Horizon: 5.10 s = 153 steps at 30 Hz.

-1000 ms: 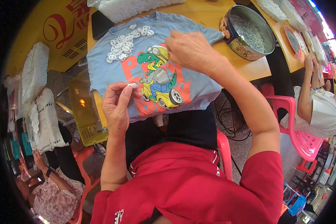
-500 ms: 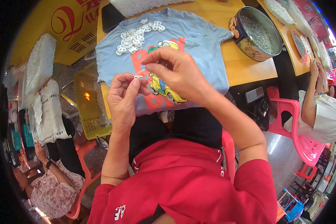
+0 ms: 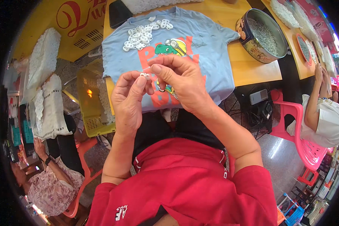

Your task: The person is hand-sewing small white plastic decorative rings onto a t-shirt at a workstation.

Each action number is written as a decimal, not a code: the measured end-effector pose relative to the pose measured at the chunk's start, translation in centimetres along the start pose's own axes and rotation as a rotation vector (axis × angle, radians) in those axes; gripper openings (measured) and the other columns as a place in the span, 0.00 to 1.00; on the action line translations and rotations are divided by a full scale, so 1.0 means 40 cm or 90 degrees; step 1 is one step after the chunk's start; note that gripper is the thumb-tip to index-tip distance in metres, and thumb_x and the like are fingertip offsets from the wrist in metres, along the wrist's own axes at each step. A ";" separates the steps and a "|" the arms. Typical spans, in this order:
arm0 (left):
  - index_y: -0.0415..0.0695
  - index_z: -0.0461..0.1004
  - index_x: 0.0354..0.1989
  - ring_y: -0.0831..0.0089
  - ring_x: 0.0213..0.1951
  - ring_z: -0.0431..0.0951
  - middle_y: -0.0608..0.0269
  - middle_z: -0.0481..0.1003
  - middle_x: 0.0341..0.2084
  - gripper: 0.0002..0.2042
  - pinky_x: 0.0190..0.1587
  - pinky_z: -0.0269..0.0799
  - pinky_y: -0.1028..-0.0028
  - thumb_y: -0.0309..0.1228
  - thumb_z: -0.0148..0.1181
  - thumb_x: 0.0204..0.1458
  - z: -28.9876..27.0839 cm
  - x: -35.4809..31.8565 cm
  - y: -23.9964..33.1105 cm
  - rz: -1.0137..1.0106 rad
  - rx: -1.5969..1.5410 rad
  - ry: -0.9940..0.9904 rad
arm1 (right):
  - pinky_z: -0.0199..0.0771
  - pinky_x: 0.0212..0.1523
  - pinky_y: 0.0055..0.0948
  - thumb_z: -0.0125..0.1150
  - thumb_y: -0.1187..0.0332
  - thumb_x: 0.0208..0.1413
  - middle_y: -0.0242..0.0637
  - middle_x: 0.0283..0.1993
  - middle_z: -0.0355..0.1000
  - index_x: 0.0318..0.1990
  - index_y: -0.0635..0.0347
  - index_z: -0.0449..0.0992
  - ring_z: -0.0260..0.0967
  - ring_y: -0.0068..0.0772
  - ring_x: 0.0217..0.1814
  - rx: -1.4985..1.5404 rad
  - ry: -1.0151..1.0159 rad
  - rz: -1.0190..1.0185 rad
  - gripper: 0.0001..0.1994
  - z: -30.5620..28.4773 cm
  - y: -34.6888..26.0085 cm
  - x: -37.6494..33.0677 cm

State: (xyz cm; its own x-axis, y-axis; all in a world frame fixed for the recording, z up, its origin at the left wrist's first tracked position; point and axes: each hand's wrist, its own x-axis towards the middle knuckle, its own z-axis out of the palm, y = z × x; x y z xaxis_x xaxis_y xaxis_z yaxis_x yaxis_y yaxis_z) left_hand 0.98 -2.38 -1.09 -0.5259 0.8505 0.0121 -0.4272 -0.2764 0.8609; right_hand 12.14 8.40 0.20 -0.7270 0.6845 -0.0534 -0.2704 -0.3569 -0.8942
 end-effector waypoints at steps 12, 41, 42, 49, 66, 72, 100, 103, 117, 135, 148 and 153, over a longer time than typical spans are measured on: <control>0.34 0.70 0.42 0.76 0.35 0.78 0.59 0.75 0.36 0.07 0.39 0.76 0.77 0.20 0.56 0.57 0.012 -0.006 0.013 0.039 0.101 -0.026 | 0.66 0.31 0.16 0.60 0.68 0.59 0.26 0.34 0.70 0.42 0.61 0.74 0.62 0.14 0.29 -0.033 -0.024 0.064 0.08 0.000 -0.004 -0.008; 0.34 0.71 0.39 0.79 0.32 0.77 0.61 0.75 0.33 0.05 0.38 0.74 0.79 0.22 0.56 0.57 0.008 -0.007 0.011 0.086 0.233 0.011 | 0.65 0.27 0.16 0.59 0.65 0.59 0.27 0.31 0.71 0.40 0.59 0.74 0.64 0.15 0.27 -0.005 -0.027 0.108 0.08 0.002 0.017 -0.008; 0.34 0.71 0.38 0.79 0.32 0.77 0.61 0.76 0.32 0.05 0.37 0.74 0.78 0.22 0.56 0.57 0.005 -0.004 0.014 0.079 0.235 0.021 | 0.65 0.27 0.16 0.59 0.65 0.59 0.26 0.30 0.70 0.40 0.58 0.74 0.64 0.15 0.27 0.006 -0.027 0.110 0.07 0.004 0.023 -0.005; 0.35 0.70 0.38 0.79 0.31 0.77 0.61 0.76 0.30 0.05 0.35 0.75 0.78 0.24 0.56 0.58 0.002 0.009 0.007 0.047 0.150 0.025 | 0.66 0.28 0.18 0.59 0.65 0.60 0.26 0.31 0.70 0.40 0.58 0.75 0.64 0.16 0.28 0.104 0.014 0.108 0.07 0.018 0.037 -0.003; 0.36 0.69 0.40 0.81 0.32 0.74 0.64 0.74 0.29 0.06 0.37 0.71 0.81 0.26 0.54 0.60 -0.002 0.002 0.007 0.073 0.176 -0.018 | 0.71 0.33 0.19 0.57 0.68 0.61 0.34 0.36 0.75 0.48 0.67 0.75 0.69 0.18 0.32 -0.294 -0.113 -0.040 0.13 -0.019 -0.061 0.003; 0.37 0.68 0.39 0.80 0.31 0.73 0.64 0.72 0.28 0.05 0.39 0.69 0.79 0.27 0.52 0.61 -0.003 0.002 0.009 0.068 0.184 -0.058 | 0.70 0.33 0.30 0.57 0.71 0.58 0.40 0.32 0.72 0.39 0.65 0.73 0.71 0.37 0.32 -0.689 -0.228 -0.314 0.07 -0.036 -0.076 0.026; 0.41 0.64 0.35 0.84 0.24 0.64 0.70 0.66 0.23 0.08 0.27 0.61 0.82 0.31 0.44 0.65 0.019 -0.027 0.001 0.169 0.179 -0.093 | 0.64 0.27 0.38 0.52 0.74 0.59 0.43 0.28 0.65 0.33 0.66 0.66 0.65 0.46 0.28 -0.663 -0.288 -0.461 0.05 -0.011 -0.058 0.005; 0.40 0.64 0.34 0.84 0.24 0.63 0.70 0.66 0.22 0.08 0.26 0.60 0.81 0.30 0.44 0.65 0.009 -0.024 -0.010 0.205 0.194 -0.076 | 0.64 0.27 0.37 0.51 0.75 0.59 0.42 0.28 0.65 0.33 0.66 0.66 0.65 0.45 0.27 -0.636 -0.272 -0.485 0.04 0.001 -0.044 -0.001; 0.41 0.64 0.32 0.85 0.24 0.61 0.72 0.64 0.22 0.09 0.26 0.60 0.82 0.30 0.44 0.65 0.008 -0.008 -0.037 0.155 0.178 -0.022 | 0.60 0.23 0.36 0.51 0.76 0.59 0.42 0.25 0.61 0.32 0.65 0.67 0.61 0.45 0.23 -0.627 -0.138 -0.456 0.04 0.007 0.037 0.007; 0.41 0.65 0.30 0.84 0.22 0.63 0.71 0.64 0.19 0.14 0.25 0.60 0.81 0.36 0.43 0.66 -0.009 -0.009 -0.018 0.113 0.184 -0.083 | 0.63 0.26 0.35 0.51 0.75 0.59 0.42 0.26 0.64 0.34 0.66 0.68 0.65 0.44 0.26 -0.641 -0.231 -0.465 0.03 -0.003 -0.021 0.011; 0.41 0.66 0.30 0.85 0.21 0.59 0.74 0.62 0.18 0.13 0.24 0.58 0.82 0.34 0.43 0.66 0.006 0.000 -0.037 0.117 0.234 -0.026 | 0.61 0.23 0.36 0.50 0.75 0.60 0.41 0.25 0.63 0.34 0.66 0.68 0.63 0.42 0.22 -0.586 -0.123 -0.480 0.04 0.000 0.052 0.008; 0.42 0.66 0.29 0.85 0.21 0.60 0.73 0.62 0.18 0.14 0.24 0.58 0.81 0.35 0.42 0.66 -0.038 0.022 -0.035 0.047 0.107 -0.074 | 0.64 0.27 0.33 0.50 0.69 0.63 0.42 0.26 0.64 0.35 0.65 0.69 0.66 0.40 0.26 -0.574 -0.229 -0.285 0.08 -0.010 -0.017 0.023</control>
State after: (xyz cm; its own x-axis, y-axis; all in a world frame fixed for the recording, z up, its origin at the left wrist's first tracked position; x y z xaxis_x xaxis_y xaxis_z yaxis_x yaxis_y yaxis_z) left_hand 0.01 -1.93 -3.05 -0.4589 0.8791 0.1289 -0.2573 -0.2703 0.9278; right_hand 11.91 9.52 0.57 -0.8603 0.3569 0.3640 -0.0990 0.5835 -0.8061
